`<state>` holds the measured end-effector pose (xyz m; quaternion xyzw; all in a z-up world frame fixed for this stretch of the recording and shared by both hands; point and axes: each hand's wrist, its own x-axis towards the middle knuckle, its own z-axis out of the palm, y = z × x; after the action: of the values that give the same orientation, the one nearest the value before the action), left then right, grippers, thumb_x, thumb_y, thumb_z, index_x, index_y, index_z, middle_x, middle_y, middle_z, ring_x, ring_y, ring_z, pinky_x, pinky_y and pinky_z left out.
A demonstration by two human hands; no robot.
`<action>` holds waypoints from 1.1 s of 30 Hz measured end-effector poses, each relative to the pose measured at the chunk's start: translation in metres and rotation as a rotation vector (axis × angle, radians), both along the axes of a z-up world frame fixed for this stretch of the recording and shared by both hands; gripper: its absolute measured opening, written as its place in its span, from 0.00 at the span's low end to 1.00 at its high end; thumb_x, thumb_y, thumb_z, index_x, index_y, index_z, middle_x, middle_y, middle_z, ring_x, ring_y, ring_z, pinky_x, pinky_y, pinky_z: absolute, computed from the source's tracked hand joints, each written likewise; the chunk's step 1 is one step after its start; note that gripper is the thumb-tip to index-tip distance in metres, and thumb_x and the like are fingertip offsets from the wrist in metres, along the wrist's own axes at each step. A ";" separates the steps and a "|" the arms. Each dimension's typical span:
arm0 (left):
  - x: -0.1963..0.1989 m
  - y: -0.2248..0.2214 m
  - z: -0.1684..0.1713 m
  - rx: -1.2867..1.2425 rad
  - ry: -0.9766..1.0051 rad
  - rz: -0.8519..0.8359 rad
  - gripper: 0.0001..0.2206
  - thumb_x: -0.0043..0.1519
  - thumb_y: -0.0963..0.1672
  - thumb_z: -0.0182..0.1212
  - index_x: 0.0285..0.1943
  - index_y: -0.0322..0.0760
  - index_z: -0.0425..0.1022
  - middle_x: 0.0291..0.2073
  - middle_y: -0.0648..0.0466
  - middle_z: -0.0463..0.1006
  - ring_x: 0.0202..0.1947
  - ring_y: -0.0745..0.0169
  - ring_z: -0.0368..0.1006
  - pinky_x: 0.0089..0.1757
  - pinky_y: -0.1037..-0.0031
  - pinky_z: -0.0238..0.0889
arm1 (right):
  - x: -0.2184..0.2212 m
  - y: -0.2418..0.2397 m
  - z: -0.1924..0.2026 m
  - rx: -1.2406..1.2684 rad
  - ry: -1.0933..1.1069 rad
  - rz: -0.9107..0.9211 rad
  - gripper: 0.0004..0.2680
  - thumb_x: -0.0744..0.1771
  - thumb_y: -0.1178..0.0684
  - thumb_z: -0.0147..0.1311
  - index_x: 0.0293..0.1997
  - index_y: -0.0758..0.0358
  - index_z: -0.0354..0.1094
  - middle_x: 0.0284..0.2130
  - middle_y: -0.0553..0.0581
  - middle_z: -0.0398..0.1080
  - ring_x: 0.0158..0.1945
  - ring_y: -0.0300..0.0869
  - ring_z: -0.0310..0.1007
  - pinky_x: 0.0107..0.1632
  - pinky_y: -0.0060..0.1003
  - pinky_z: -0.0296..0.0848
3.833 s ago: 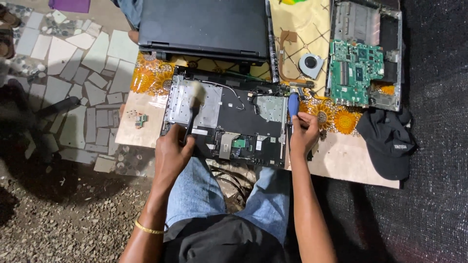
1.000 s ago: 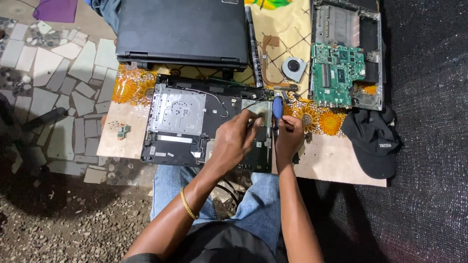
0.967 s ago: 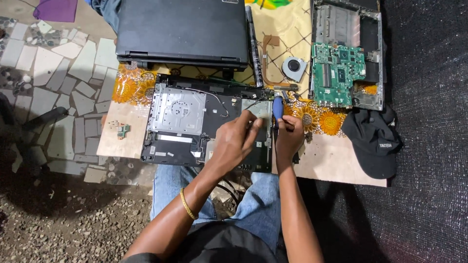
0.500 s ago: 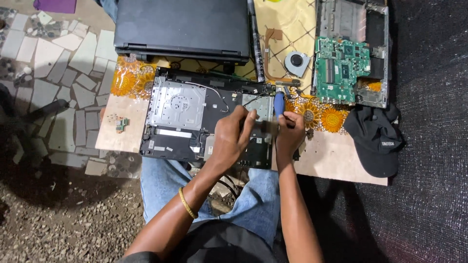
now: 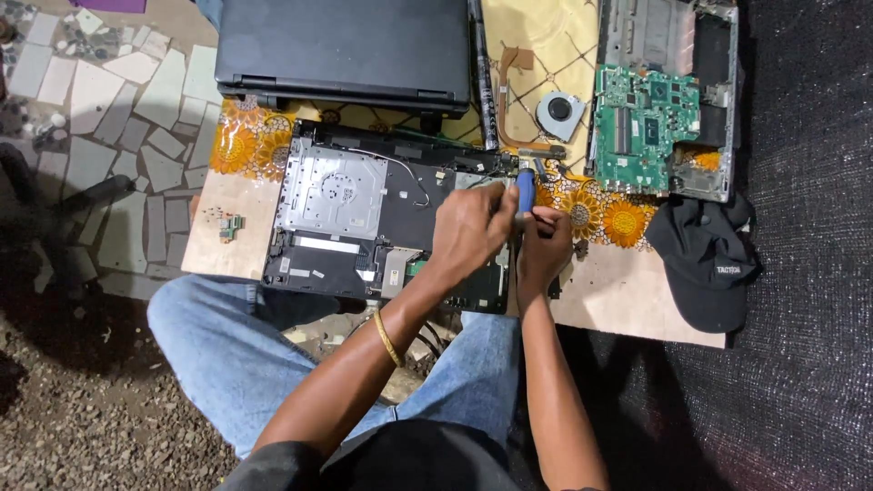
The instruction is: Disassembling a laptop and cleaning the motherboard using a screwdriver and a brush.
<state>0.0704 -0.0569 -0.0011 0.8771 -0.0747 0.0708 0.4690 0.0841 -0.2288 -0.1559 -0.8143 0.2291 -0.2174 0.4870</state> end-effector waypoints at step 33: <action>-0.114 0.075 0.032 -0.138 0.091 -0.076 0.18 0.74 0.52 0.60 0.31 0.45 0.72 0.15 0.46 0.69 0.20 0.36 0.72 0.25 0.59 0.64 | -0.008 0.001 0.013 0.030 -0.033 0.019 0.08 0.65 0.51 0.71 0.47 0.55 0.82 0.44 0.55 0.82 0.42 0.42 0.84 0.46 0.36 0.79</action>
<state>-0.0434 0.0176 0.0313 0.8415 -0.0815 0.0183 0.5337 0.0757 -0.2281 -0.1429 -0.8054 0.2166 -0.2226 0.5048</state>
